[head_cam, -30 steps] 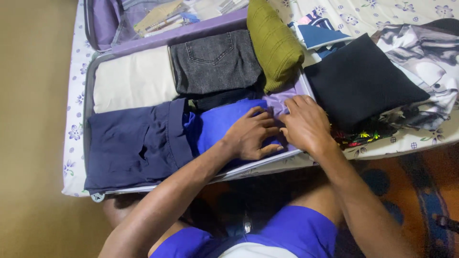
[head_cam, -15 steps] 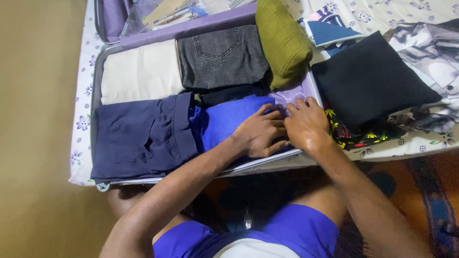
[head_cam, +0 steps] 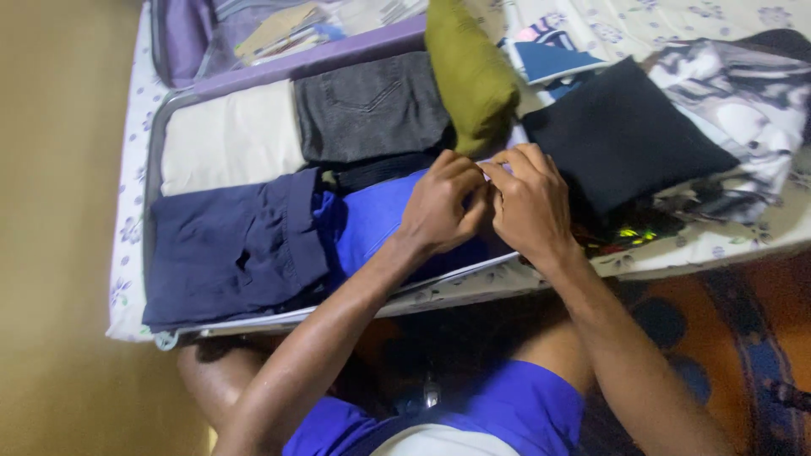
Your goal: The recorder is packing various items of clothing, including shirts and pants, into a grey suitcase laid on a bed.
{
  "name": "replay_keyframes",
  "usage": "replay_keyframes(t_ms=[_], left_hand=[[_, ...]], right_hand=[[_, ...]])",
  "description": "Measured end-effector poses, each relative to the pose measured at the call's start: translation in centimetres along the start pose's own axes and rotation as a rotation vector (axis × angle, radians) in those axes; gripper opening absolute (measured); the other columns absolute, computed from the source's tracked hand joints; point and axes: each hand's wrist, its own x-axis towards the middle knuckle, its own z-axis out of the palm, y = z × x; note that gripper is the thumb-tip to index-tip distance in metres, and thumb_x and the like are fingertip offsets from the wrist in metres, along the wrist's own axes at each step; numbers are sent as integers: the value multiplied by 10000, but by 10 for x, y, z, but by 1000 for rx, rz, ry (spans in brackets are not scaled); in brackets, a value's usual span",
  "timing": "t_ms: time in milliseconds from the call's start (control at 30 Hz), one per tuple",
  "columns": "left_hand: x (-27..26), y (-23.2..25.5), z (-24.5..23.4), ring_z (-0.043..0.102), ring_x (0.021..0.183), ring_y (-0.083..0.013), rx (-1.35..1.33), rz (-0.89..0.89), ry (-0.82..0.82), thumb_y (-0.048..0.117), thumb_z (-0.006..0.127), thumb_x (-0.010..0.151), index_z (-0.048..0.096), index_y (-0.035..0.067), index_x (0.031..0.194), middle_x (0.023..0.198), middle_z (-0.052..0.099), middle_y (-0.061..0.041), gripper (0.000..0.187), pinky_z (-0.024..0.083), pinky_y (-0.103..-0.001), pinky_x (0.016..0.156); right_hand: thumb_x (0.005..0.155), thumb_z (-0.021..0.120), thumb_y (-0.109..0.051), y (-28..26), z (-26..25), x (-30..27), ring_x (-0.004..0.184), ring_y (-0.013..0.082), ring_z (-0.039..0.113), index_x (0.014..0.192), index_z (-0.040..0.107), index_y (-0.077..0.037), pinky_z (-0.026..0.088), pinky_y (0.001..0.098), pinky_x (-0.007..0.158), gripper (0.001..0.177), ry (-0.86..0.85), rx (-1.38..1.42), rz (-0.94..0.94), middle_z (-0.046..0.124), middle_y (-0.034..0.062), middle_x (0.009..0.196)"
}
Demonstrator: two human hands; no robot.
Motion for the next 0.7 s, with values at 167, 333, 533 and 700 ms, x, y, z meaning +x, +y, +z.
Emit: replay_keyframes(t_ms=[167,333,533,700], left_hand=[[30,38,26,628,946,-374,-62,-120,131,67,662,823,661,9,974,963,648,-180,162,525,-446,839],[55,51,70,694,951,-387,-194,-329,162,62,606,811,636,-39,1119,1053,658,-247,325,554,-462,880],[81,20,126,596,1130,-545,-78,-513,-54,130,658,750,511,-164,1213,1171,596,-403,568,495,-526,989],[81,-7,156,522,1211,-576,-169,-620,-166,230,746,829,277,-297,1321,1253,453,-529,860,506,-473,1026]], right_hand=[[847,737,8,31,-24,-16,1123,298,612,1157,776,-41,481,435,973,316,161,-6,65,686,96,1106],[834,772,-79,86,-26,-47,1204,309,584,1275,744,-34,450,461,993,445,137,-182,123,666,121,1221],[965,689,-327,98,-28,-56,1434,363,460,1475,662,-145,354,558,1127,542,10,-397,93,575,168,1458],[800,630,-493,90,-29,-44,1359,454,427,1451,638,-191,318,652,1044,717,-47,-606,116,542,228,1446]])
